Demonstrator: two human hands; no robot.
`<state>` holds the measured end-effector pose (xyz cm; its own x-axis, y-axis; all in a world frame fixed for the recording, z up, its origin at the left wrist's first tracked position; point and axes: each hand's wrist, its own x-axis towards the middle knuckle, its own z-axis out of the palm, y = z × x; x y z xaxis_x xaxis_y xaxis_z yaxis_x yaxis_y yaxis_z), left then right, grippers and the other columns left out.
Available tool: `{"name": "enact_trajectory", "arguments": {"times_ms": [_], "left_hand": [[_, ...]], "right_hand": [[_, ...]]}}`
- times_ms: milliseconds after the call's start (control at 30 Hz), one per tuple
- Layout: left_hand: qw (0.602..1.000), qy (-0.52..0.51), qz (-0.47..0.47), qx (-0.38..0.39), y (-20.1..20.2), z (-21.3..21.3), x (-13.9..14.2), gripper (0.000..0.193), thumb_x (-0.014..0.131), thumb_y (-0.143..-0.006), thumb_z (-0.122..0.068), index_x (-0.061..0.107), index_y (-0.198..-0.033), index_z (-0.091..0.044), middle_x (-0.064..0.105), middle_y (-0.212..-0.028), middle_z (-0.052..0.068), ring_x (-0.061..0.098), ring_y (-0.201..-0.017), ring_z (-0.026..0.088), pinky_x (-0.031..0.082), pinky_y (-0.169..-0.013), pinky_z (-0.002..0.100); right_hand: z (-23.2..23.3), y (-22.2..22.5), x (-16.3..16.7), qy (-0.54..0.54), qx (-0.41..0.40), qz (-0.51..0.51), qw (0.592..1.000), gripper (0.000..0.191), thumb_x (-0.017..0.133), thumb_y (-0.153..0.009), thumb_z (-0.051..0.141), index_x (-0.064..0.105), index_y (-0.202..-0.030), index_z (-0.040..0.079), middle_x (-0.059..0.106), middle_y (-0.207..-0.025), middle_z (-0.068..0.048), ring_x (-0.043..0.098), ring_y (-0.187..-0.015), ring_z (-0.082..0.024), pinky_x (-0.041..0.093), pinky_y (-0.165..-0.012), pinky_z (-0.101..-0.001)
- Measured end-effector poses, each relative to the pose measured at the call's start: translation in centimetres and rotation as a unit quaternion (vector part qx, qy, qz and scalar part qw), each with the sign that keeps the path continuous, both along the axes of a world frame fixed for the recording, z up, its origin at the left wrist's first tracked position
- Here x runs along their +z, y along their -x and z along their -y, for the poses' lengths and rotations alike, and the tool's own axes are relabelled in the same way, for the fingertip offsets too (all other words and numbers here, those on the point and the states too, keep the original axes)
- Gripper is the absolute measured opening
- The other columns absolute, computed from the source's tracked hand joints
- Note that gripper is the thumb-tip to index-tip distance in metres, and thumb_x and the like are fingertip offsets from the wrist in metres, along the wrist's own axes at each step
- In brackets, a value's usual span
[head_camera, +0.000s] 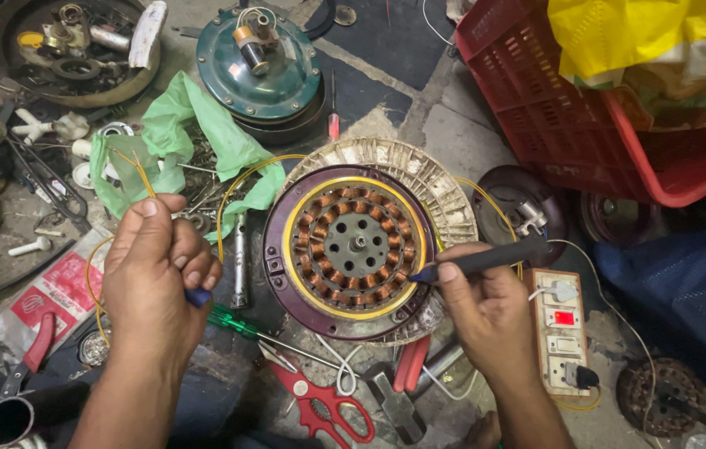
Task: The person sits on the floor of a cluttered repair workshop and tests the copper windings of a ceiling fan motor stator. They hold a multimeter-style tester, touch its probes to the winding terminals, handle the yellow winding wire, and use a screwdriver on the stator while checking connections.
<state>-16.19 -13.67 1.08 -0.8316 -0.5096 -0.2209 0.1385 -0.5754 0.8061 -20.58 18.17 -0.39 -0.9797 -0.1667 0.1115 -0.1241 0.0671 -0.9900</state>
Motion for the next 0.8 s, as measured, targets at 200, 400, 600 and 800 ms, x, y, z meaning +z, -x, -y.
{"name": "enact_trajectory", "arguments": {"times_ms": [200,400,600,800], "left_hand": [[1.000,0.004,0.004,-0.002,0.07,-0.02,0.13,0.021,0.048,-0.111,-0.030,0.057,-0.109,-0.012,0.037,-0.062,-0.002,0.036,-0.048,0.010,0.037,-0.049,0.030],[1.000,0.004,0.006,-0.001,0.11,-0.04,0.19,0.021,0.048,-0.111,-0.031,0.057,-0.109,-0.012,0.037,-0.062,-0.002,0.036,-0.048,0.010,0.037,-0.049,0.030],[1.000,0.003,0.000,-0.001,0.07,-0.04,0.20,0.021,0.048,-0.111,-0.031,0.057,-0.109,-0.012,0.036,-0.061,-0.002,0.035,-0.048,0.010,0.036,-0.049,0.030],[1.000,0.004,-0.003,-0.003,0.05,-0.04,0.17,0.021,0.048,-0.111,-0.031,0.057,-0.109,-0.012,0.036,-0.062,-0.002,0.035,-0.048,0.010,0.036,-0.049,0.030]], "right_hand": [[0.44,-0.15,0.51,0.009,-0.020,-0.025,0.999,0.017,0.062,-0.102,0.005,0.064,-0.117,0.000,0.070,-0.103,-0.004,0.066,-0.092,-0.008,0.054,-0.083,-0.0218],[1.01,-0.30,0.28,-0.011,-0.010,-0.009,1.000,0.021,0.067,-0.099,0.004,0.067,-0.119,-0.001,0.070,-0.100,-0.002,0.059,-0.080,-0.003,0.047,-0.069,-0.0178],[0.61,-0.38,0.32,-0.030,-0.009,-0.020,0.999,0.017,0.066,-0.100,0.005,0.066,-0.116,0.001,0.066,-0.097,0.000,0.055,-0.075,-0.002,0.044,-0.063,-0.0174],[0.18,-0.21,0.61,-0.044,0.003,-0.043,0.998,0.013,0.064,-0.101,0.005,0.065,-0.113,0.001,0.068,-0.098,-0.003,0.059,-0.080,-0.005,0.046,-0.067,-0.0186]]}}
